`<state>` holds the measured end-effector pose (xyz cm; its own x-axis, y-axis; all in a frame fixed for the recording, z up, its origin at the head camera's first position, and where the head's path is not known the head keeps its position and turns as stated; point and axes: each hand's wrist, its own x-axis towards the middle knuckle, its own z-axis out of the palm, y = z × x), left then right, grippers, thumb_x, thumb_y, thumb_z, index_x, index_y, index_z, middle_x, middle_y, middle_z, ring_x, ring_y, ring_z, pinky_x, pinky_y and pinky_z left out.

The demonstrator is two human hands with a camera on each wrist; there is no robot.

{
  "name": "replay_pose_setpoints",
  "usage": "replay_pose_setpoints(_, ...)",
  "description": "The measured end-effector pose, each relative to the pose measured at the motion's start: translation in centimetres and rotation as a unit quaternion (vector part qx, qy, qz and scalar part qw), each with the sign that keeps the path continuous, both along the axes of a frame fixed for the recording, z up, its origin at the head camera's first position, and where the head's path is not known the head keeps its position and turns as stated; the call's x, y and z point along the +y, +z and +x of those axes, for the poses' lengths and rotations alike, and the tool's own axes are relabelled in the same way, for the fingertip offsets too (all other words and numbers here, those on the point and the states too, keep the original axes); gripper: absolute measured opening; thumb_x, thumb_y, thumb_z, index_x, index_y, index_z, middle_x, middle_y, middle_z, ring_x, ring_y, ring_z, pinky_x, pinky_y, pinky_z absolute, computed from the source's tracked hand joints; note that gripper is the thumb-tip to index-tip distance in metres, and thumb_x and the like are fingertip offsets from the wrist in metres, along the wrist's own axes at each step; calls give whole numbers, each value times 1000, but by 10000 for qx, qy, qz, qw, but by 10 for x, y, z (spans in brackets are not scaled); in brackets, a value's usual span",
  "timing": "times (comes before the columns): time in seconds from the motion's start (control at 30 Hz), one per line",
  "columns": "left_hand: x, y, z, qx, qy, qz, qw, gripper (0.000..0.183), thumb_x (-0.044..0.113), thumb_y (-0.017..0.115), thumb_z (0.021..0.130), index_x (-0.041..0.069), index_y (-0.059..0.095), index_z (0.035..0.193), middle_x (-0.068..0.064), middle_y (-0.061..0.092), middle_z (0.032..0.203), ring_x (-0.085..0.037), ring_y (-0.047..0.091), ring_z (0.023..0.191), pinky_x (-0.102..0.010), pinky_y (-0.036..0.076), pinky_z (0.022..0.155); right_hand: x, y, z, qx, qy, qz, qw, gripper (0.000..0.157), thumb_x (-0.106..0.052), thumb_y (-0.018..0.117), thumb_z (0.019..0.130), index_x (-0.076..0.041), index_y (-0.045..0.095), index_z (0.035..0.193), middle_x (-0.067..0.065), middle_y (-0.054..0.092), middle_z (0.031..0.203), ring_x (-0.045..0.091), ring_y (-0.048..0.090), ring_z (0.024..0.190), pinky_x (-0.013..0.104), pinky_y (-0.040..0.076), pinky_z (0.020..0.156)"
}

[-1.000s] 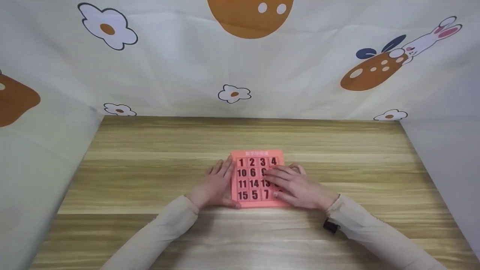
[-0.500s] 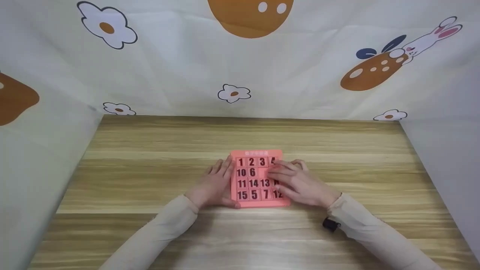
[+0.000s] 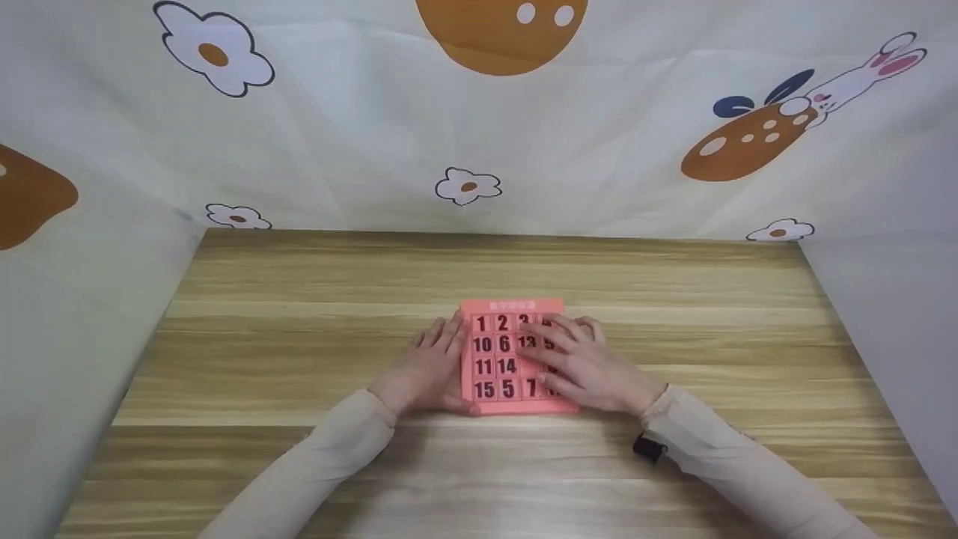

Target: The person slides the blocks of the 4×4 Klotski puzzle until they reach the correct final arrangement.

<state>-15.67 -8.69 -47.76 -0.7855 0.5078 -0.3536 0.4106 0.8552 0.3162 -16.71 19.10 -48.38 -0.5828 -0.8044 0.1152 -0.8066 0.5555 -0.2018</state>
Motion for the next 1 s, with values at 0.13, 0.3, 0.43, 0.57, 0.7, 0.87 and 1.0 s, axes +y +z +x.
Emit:
replay_pose_setpoints(0.13, 0, -1, 0, 71, -26, -74, 9999, 127, 71, 67, 71, 0, 3, 154, -16, -8, 159, -40, 3, 143, -50, 9, 116, -9, 0, 6, -282, 618, 3, 9977, 43, -34, 48, 100, -16, 53, 139, 3, 43, 148, 32, 29, 139, 62, 22, 108)
replay_pose_setpoints(0.3, 1, 0, 1, 54, -24, 33, 10000, 125, 68, 69, 72, -1, 4, 153, -17, -6, 160, -40, 3, 144, -50, 9, 116, -8, 1, 11, -223, 604, -129, 9978, 37, -32, 51, 99, -13, 60, 131, 1, 56, 136, 29, 38, 134, 63, 24, 106)
replay_pose_setpoints(0.43, 1, 0, 1, -7, -3, 81, 10000, 124, 65, 71, 73, -1, 4, 153, -17, -6, 160, -39, 3, 144, -49, 9, 116, 0, 3, 11, -41, 370, -403, 9985, 30, -30, 54, 98, -13, 67, 118, 2, 63, 124, 29, 44, 129, 62, 26, 103)
replay_pose_setpoints(0.57, 1, 0, 1, -10, -7, -6, 10000, 125, 68, 69, 72, 0, 2, 154, -15, -8, 160, -39, 2, 144, -48, 8, 116, 0, 1, 12, -74, 583, -433, 9973, 32, -32, 53, 98, -13, 66, 120, 1, 61, 128, 28, 43, 130, 61, 27, 102)
replay_pose_setpoints(0.7, 1, -1, 1, -31, -1, -59, 10000, 127, 70, 67, 71, 1, 1, 154, -15, -9, 159, -38, 1, 144, -48, 7, 116, -5, -1, 17, -132, 1161, -371, 9925, 31, -32, 52, 99, -15, 66, 120, -1, 59, 131, 27, 41, 132, 61, 29, 103)
replay_pose_setpoints(0.87, 2, -1, 1, -12, 2, -80, 10000, 126, 71, 67, 71, 1, 2, 154, -15, -9, 159, -38, 1, 144, -49, 8, 116, -10, 1, 18, -121, 1076, -278, 9937, 30, -32, 52, 98, -17, 68, 118, -3, 60, 131, 27, 40, 133, 63, 26, 105)
replay_pose_setpoints(1.0, 2, 0, 0, 42, -1, -87, 10000, 126, 70, 68, 71, 1, 3, 154, -15, -8, 160, -38, 2, 144, -50, 9, 116, -12, 4, 14, -17, 854, -169, 9962, 32, -32, 54, 97, -16, 67, 122, 0, 57, 135, 29, 38, 134, 62, 24, 107)
